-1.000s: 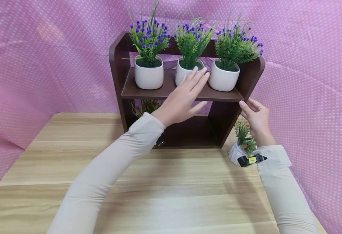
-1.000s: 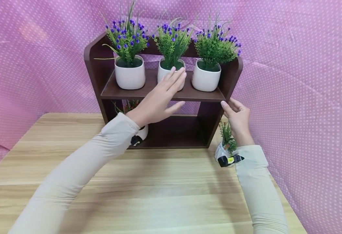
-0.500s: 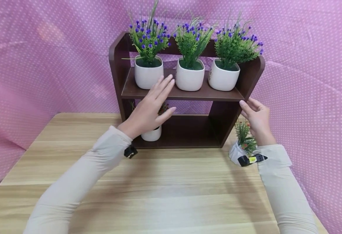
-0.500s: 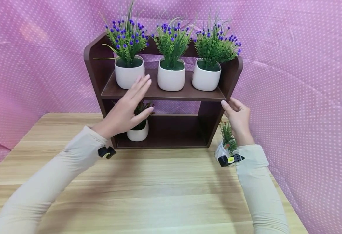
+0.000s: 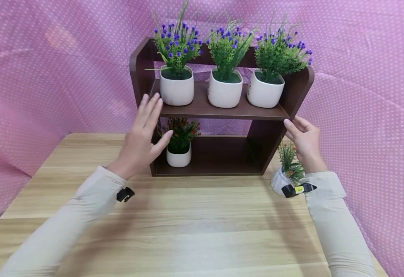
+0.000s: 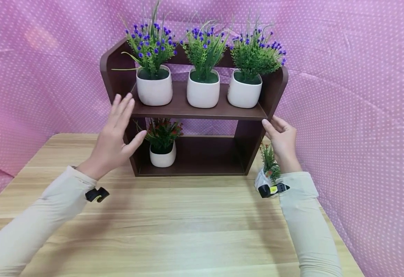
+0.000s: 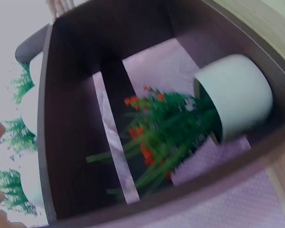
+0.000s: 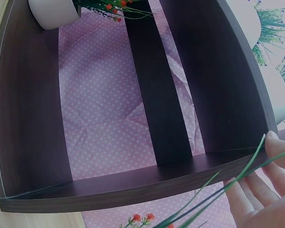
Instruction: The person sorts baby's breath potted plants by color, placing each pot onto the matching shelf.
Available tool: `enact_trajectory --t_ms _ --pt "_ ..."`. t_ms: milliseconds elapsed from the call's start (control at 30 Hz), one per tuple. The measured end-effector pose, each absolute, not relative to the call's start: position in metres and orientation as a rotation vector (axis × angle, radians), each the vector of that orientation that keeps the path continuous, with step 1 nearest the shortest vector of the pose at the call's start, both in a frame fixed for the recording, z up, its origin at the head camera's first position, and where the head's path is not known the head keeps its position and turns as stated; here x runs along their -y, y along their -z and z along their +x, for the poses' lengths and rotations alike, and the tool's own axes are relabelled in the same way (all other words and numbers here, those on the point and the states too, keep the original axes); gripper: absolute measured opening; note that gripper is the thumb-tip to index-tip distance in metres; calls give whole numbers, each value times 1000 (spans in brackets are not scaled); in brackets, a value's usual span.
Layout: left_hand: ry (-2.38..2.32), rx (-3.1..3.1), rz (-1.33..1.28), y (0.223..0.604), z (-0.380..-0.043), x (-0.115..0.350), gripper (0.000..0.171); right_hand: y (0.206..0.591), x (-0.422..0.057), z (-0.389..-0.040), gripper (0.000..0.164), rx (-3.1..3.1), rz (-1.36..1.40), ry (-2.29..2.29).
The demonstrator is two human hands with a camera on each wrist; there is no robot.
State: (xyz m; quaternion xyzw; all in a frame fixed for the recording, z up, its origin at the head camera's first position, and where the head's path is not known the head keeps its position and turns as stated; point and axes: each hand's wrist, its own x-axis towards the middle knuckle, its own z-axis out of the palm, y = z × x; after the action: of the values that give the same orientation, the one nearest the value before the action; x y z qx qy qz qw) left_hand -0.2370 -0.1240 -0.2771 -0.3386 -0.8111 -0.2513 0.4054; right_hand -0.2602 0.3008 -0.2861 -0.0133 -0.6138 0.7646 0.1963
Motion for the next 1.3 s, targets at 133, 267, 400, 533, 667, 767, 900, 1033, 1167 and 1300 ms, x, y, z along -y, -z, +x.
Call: enact_trajectory --t_ms 133,267,400,533,667,767,900,1033,1167,1300 --pt "642 2020 -768 278 -238 139 79 286 -301 -260 49 1726 -43 -2144" --pt "764 1993 -693 279 -243 151 86 285 -301 -260 55 1741 -52 -2139" --pt "930 2070 -614 278 -251 160 91 285 -301 -259 58 1760 -61 -2133" --pt "1138 2199 -563 277 -261 166 94 285 -301 -259 57 1763 -61 -2125" --pt "1411 2244 -574 276 -272 169 95 285 -301 -259 53 1733 -51 -2145" --pt "1547 2241 -584 275 -279 168 93 285 -301 -259 53 1727 -49 -2152" --pt "1584 2231 -588 276 -283 166 83 284 -301 -259 58 1746 -58 -2141" --pt "1555 2209 -580 277 -285 163 71 284 -301 -259 58 1744 -57 -2139" --pt "1526 2186 -569 269 -276 156 66 283 -301 -260 57 1742 -57 -2140" --pt "1509 2192 -555 258 -262 149 63 283 -302 -260 60 1746 -56 -2150"
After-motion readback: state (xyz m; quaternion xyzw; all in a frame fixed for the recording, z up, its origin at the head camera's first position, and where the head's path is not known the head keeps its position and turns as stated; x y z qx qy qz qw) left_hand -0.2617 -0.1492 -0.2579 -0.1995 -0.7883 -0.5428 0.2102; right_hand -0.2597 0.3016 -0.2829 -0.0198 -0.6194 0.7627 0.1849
